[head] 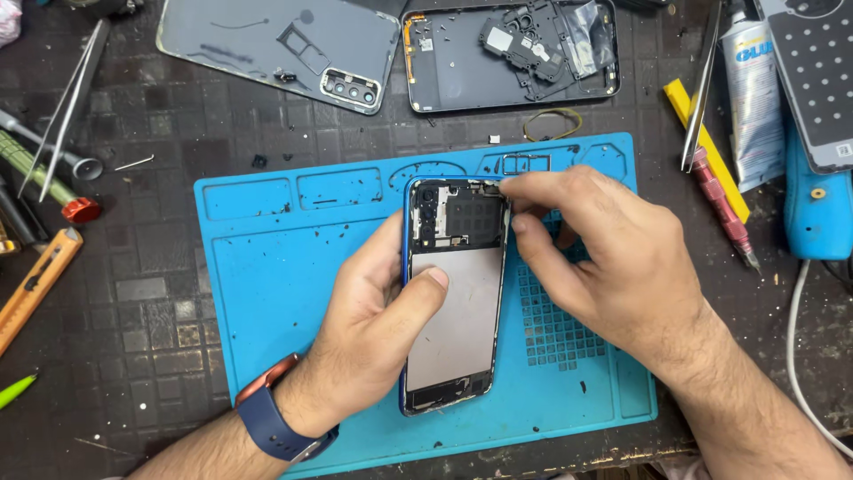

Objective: The person holds a disassembled smartphone frame and uses tweezers to pry and remove old adhesive residue and debris from the frame edges, working around the perimeter of the phone on a blue repair mat.

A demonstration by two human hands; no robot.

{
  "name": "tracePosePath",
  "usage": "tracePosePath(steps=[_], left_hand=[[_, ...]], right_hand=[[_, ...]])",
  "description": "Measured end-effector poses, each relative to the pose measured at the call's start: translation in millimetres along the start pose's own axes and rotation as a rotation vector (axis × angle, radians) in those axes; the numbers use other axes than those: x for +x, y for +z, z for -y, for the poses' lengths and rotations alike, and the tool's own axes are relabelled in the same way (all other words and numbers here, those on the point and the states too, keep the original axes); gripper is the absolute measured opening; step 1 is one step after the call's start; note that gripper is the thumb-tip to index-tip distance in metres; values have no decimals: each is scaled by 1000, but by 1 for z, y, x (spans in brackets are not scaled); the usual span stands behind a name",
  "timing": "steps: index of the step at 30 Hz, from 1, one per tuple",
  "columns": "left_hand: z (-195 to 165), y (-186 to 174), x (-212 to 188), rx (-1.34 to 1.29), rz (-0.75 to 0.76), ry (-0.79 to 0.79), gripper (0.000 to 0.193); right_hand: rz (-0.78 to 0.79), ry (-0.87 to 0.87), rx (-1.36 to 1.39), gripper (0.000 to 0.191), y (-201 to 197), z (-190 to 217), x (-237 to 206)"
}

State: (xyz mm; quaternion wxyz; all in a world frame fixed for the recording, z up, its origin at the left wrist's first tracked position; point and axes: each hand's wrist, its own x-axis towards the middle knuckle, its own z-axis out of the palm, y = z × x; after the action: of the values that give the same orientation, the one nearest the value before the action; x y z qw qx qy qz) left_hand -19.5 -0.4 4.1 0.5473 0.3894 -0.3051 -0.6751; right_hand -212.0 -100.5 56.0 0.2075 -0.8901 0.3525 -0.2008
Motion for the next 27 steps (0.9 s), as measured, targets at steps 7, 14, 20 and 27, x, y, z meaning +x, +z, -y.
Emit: tracePosePath(steps=[7, 14, 20, 27], left_hand=[[4, 2, 2, 1, 1, 27, 38], [5, 2, 0, 7, 4, 63, 40], [-1, 1, 1, 172, -29, 65, 25], [-3, 3, 0, 182, -9, 48, 16]], right_hand=[[42, -22, -38, 39, -3, 2, 7], [11, -87, -58, 32, 2, 2, -1], [25, -86, 5, 29, 4, 1, -3], [70, -153, 10, 32, 8, 3, -5]])
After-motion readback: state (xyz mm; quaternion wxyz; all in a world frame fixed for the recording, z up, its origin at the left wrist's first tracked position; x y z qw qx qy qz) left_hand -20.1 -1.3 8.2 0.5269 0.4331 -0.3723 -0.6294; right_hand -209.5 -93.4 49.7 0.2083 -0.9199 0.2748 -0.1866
